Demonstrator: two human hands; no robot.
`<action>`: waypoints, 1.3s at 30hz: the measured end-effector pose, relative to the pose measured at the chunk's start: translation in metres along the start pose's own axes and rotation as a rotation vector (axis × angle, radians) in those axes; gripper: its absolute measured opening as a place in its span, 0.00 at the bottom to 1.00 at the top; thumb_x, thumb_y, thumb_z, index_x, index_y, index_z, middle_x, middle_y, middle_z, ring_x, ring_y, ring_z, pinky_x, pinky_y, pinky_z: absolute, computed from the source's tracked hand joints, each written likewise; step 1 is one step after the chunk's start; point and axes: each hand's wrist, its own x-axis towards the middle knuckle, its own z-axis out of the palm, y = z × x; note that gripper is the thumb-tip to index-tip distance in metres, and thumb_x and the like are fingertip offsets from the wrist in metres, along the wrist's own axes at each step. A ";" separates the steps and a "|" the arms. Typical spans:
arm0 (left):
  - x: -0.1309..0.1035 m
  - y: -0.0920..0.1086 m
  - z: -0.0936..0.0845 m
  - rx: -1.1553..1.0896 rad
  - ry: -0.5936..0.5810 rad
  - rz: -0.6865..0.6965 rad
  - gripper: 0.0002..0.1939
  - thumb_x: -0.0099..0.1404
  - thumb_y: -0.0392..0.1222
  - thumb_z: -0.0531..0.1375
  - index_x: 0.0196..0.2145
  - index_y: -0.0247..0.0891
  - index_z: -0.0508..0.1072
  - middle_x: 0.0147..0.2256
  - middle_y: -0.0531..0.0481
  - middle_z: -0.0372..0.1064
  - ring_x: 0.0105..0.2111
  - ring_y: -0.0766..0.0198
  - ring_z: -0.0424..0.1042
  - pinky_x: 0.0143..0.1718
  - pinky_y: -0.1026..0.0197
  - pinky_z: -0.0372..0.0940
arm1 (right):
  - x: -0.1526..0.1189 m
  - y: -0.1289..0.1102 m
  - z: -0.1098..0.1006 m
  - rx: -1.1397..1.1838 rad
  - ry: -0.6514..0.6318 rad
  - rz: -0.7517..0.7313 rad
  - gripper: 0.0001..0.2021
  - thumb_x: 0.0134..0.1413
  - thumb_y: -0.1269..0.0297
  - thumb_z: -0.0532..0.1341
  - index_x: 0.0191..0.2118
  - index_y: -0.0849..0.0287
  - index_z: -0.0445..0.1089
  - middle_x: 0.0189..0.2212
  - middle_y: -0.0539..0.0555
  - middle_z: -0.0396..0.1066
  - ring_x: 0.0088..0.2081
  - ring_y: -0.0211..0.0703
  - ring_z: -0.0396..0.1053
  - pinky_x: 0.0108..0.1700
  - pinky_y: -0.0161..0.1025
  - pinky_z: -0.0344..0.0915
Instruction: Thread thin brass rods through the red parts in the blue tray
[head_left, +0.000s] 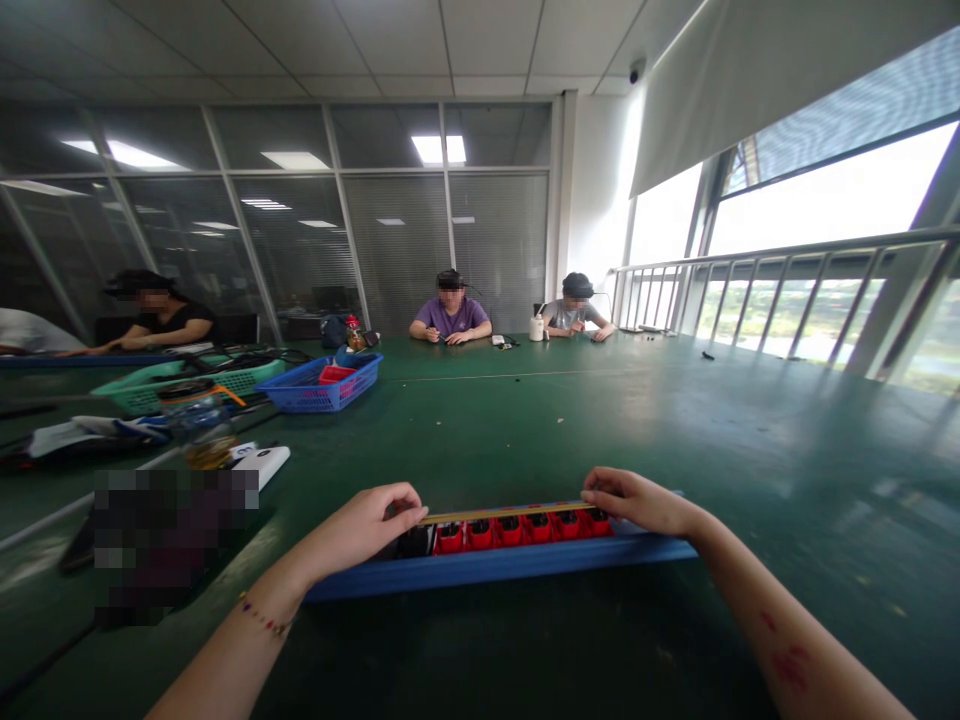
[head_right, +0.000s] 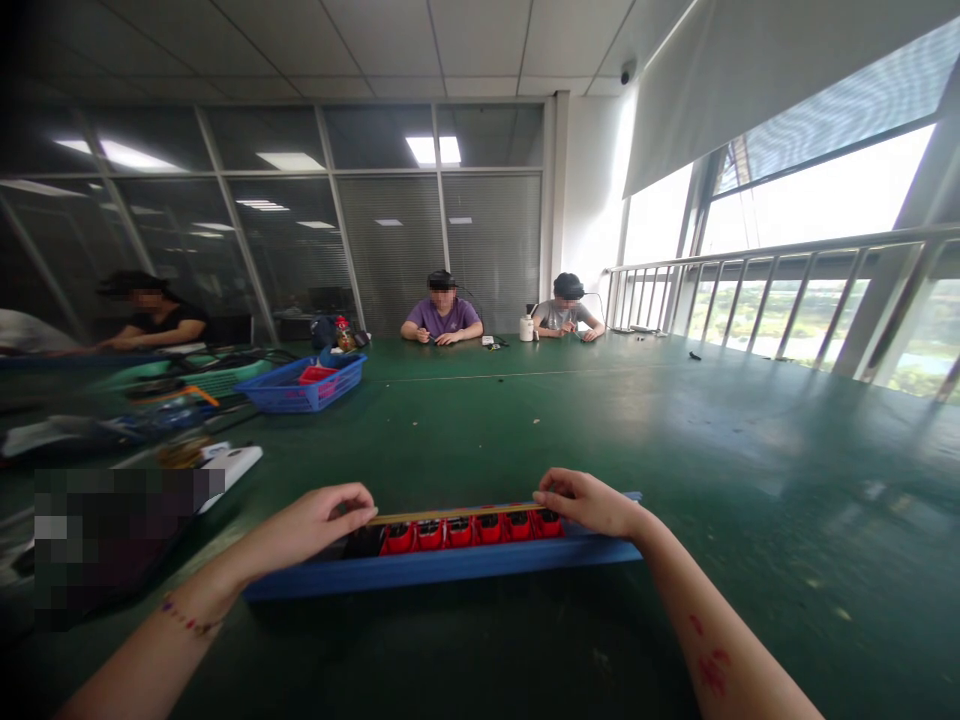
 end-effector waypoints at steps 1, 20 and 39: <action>0.000 0.001 0.000 0.011 0.002 0.004 0.20 0.60 0.56 0.48 0.33 0.39 0.69 0.29 0.53 0.68 0.29 0.64 0.66 0.29 0.67 0.57 | 0.000 0.000 0.000 0.001 -0.001 0.000 0.17 0.54 0.49 0.52 0.36 0.60 0.64 0.22 0.47 0.61 0.23 0.34 0.58 0.25 0.31 0.56; -0.002 0.005 -0.005 0.087 0.080 0.102 0.21 0.62 0.56 0.45 0.35 0.41 0.72 0.36 0.50 0.69 0.36 0.62 0.67 0.36 0.66 0.58 | -0.001 -0.009 0.002 -0.240 0.015 -0.054 0.19 0.57 0.50 0.48 0.41 0.56 0.68 0.33 0.51 0.71 0.33 0.41 0.68 0.34 0.34 0.62; -0.007 0.003 -0.023 0.214 0.120 0.133 0.13 0.59 0.50 0.53 0.29 0.43 0.74 0.31 0.53 0.70 0.34 0.64 0.67 0.36 0.67 0.59 | -0.001 -0.010 0.003 -0.169 0.065 -0.010 0.21 0.51 0.48 0.54 0.40 0.59 0.72 0.25 0.51 0.71 0.26 0.39 0.65 0.28 0.33 0.60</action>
